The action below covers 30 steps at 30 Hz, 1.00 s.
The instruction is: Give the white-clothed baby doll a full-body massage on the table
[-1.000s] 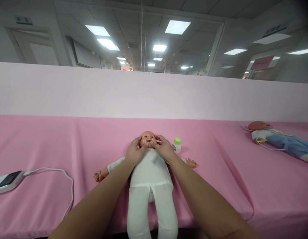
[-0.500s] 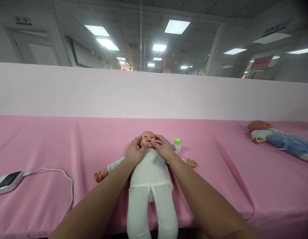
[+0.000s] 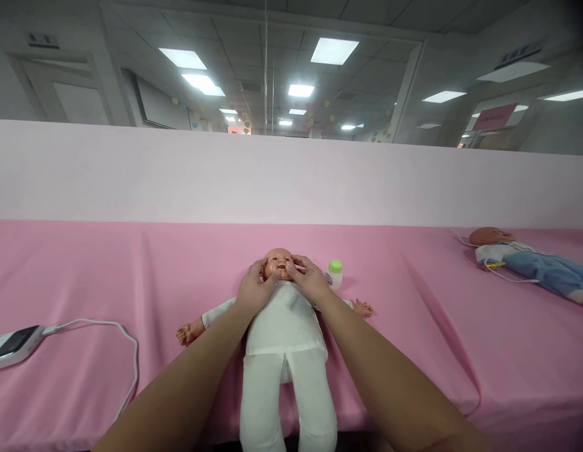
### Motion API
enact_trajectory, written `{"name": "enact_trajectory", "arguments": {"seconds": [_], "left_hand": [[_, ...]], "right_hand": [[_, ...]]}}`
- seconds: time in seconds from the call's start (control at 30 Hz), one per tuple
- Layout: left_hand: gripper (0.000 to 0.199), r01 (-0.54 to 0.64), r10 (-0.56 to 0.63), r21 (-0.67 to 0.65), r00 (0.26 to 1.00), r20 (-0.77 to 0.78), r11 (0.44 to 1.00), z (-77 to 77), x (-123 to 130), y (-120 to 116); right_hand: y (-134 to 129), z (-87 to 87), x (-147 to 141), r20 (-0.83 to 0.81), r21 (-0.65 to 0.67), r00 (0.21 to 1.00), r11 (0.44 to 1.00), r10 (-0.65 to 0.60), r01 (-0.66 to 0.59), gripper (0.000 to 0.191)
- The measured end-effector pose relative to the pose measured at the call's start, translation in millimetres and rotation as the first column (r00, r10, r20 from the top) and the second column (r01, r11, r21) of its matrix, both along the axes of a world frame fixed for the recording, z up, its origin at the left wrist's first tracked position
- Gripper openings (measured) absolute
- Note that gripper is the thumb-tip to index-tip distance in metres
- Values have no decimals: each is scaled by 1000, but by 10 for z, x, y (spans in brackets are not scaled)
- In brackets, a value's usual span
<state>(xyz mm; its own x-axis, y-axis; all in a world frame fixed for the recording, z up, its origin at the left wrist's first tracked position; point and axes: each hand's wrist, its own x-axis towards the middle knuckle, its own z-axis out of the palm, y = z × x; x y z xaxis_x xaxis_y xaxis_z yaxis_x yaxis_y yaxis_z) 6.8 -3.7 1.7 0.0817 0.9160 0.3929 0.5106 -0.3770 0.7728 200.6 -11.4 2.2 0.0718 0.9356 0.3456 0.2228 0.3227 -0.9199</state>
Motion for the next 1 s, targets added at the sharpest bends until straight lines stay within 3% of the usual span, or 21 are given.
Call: {"name": "enact_trajectory", "arguments": {"seconds": [0.7, 1.0], "left_hand": [[63, 9, -9, 13, 1000, -8, 1000, -24, -13, 18], [50, 37, -40, 44, 997, 64, 998, -89, -20, 73]], "right_hand": [[2, -11, -2, -22, -24, 1000, 1000, 7, -8, 52], [-2, 2, -15, -26, -13, 1000, 1000, 15, -16, 48]]}}
